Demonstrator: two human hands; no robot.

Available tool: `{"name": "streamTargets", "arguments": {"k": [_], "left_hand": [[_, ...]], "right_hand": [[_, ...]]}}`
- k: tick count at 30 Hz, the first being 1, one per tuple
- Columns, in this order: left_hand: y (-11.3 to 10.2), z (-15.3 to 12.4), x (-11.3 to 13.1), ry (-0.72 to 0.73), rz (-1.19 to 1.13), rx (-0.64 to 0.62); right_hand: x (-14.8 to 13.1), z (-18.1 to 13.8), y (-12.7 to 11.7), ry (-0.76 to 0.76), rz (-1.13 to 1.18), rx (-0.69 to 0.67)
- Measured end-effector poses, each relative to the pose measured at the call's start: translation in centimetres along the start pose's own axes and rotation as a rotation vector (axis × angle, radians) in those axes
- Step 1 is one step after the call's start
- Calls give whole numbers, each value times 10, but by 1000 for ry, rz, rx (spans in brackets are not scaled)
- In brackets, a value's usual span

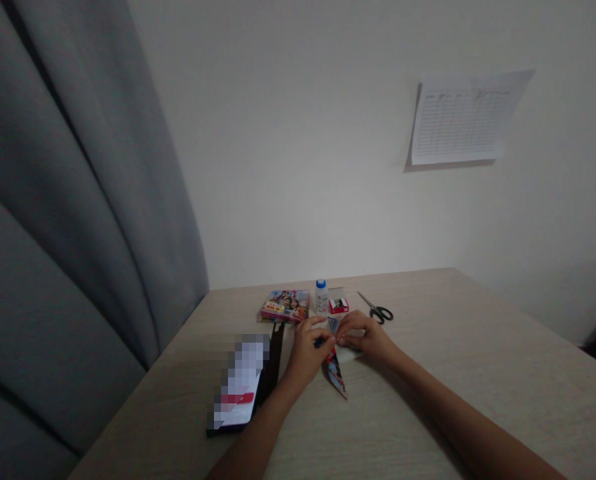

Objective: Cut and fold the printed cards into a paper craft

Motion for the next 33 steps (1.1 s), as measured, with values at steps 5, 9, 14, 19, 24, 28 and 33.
{"name": "streamTargets", "arguments": {"k": [5, 9, 14, 19, 24, 28, 33], "left_hand": [[-2, 0, 3, 19, 0, 2], [-3, -1, 3, 31, -5, 8], [-7, -1, 2, 29, -2, 56], [-16, -4, 9, 48, 67, 118], [-15, -4, 13, 48, 78, 110], [-14, -5, 15, 47, 74, 103], [-13, -4, 14, 42, 68, 95]], "right_hand": [[3, -2, -1, 13, 3, 35], [4, -2, 0, 49, 16, 60], [4, -1, 0, 85, 7, 75], [15, -2, -1, 126, 32, 88], [17, -1, 3, 131, 38, 66], [12, 1, 5, 120, 49, 44], [9, 0, 3, 122, 49, 76]]}}
Point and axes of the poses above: each hand's wrist, its own z-axis towards the middle knuckle, its own y-axis out of the palm, x = y × z, the point moved 8 cm from there along z, towards the middle knuckle, and after that the axes turned 15 degrees about -x, right-handed, at the moved point
